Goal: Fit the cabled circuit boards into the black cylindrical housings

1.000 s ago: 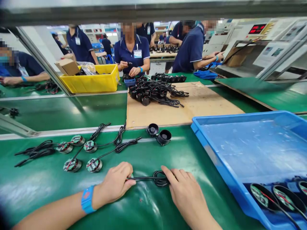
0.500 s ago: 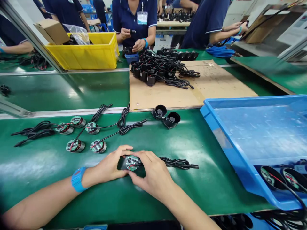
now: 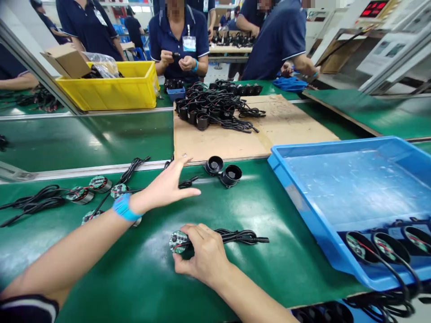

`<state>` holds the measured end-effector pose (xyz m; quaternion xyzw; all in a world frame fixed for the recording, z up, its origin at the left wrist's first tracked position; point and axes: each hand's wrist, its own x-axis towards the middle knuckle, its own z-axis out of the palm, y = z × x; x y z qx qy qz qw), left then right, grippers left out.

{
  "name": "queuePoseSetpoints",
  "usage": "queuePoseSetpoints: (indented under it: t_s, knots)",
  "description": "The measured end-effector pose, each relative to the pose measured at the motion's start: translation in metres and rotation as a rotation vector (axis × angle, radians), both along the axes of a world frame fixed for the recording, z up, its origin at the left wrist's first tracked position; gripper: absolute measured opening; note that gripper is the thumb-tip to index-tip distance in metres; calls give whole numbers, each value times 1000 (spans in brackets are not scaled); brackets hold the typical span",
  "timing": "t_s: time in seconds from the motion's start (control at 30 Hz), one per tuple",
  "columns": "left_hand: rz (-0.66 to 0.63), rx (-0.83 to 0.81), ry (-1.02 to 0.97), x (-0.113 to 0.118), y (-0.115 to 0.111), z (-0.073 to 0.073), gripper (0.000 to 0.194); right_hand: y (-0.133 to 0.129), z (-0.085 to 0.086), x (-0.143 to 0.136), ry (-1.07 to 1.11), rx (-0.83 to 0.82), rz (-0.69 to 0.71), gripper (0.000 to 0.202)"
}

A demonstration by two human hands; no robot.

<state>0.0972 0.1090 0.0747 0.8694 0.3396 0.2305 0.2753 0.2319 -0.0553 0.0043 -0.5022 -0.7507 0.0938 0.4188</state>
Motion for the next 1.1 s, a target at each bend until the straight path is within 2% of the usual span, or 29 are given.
queuePoseSetpoints:
  t_s: [0.07, 0.17, 0.23, 0.3, 0.4, 0.5, 0.6, 0.7, 0.77, 0.87, 1.0, 1.1]
  knots:
    - [1, 25, 99, 36, 28, -10, 107, -4, 3, 3, 11, 18, -7, 39]
    - [9, 22, 137, 77, 55, -29, 112, -13, 14, 13, 0, 71, -38, 39]
    - [27, 27, 141, 90, 63, -35, 105, -21, 25, 23, -33, 107, -67, 39]
    - [53, 29, 153, 92, 62, -34, 92, -30, 36, 38, -69, 127, -104, 39]
    - [57, 11, 192, 74, 41, -23, 85, -42, 50, 65, -120, 128, -179, 39]
    - [-9, -57, 243, 40, -4, -17, 93, -47, 58, 89, -146, 128, -267, 37]
    - [-90, -209, 231, 6, -58, -24, 100, -41, 65, 99, -146, 130, -290, 36]
    - [-84, -322, 132, -16, -93, -40, 98, -28, 72, 88, -145, 117, -219, 35]
    - [-67, -328, 58, -23, -102, -52, 93, -17, 74, 74, -130, 122, -154, 35]
    - [-66, -286, -14, -25, -102, -63, 79, -4, 71, 54, -137, 133, -82, 32]
    - [-57, -240, -33, -22, -100, -65, 71, 1, 62, 42, -298, 6, -54, 28]
    - [-45, -213, -11, -21, -102, -64, 70, 0, 61, 42, -409, -107, -63, 32]
